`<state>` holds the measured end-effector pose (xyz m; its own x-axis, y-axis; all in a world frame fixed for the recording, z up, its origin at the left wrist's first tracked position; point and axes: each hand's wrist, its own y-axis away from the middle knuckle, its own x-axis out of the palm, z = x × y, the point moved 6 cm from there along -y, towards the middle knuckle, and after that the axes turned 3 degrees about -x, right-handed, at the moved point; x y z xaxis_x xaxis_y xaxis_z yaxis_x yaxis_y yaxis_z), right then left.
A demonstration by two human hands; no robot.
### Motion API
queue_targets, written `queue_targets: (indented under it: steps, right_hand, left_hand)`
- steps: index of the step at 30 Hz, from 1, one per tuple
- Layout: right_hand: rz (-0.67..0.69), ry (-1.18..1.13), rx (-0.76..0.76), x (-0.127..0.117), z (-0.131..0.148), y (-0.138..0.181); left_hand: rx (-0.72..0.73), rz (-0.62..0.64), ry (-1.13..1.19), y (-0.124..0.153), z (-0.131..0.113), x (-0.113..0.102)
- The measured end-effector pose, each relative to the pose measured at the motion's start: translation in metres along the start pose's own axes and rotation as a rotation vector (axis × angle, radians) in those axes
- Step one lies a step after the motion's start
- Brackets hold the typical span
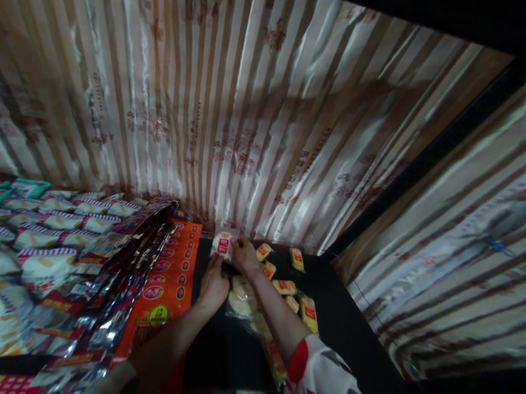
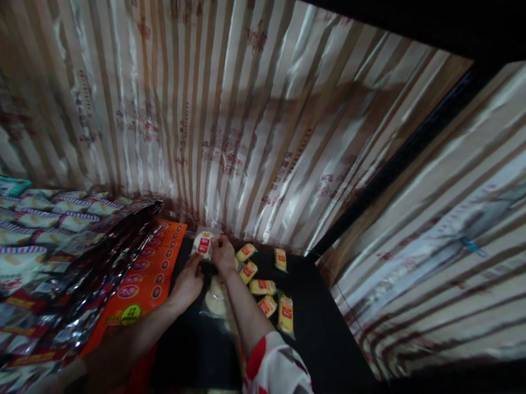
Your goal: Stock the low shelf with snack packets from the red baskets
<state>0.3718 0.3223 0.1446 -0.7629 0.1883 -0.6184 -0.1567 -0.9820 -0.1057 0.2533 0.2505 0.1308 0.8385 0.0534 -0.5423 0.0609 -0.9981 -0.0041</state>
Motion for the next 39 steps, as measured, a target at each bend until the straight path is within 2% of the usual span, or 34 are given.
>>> queue_targets:
  steps: [5, 10, 19, 26, 30, 33, 36, 39]
  right_hand:
    - [0.007, 0.024, -0.002, 0.024, 0.006, -0.017]
    - [0.025, 0.121, -0.001, 0.036, 0.013, -0.026]
    - [0.009, 0.319, 0.042, 0.045, 0.008, -0.031]
    - [0.028, 0.41, -0.048, 0.048, 0.009, -0.027]
    - [-0.028, 0.41, -0.24, 0.043, 0.017, -0.009]
    - [-0.068, 0.291, -0.349, 0.032, 0.025, 0.014]
    - [-0.107, 0.135, -0.37, 0.015, 0.033, 0.046]
    - [-0.093, -0.048, -0.362, -0.003, 0.038, 0.088]
  left_hand:
    - [-0.042, 0.046, -0.038, -0.02, 0.006, 0.0]
    - [-0.072, 0.027, -0.011, -0.036, 0.013, 0.0]
    - [-0.094, 0.052, -0.098, -0.054, 0.016, 0.0]
    - [-0.016, 0.077, -0.221, -0.057, 0.016, 0.004]
    - [0.003, 0.087, -0.236, -0.048, 0.012, -0.001]
    - [0.043, 0.074, -0.193, -0.035, 0.001, -0.01]
    - [0.029, 0.065, -0.189, -0.012, -0.006, -0.018]
    - [0.036, 0.05, -0.241, 0.024, -0.009, -0.026]
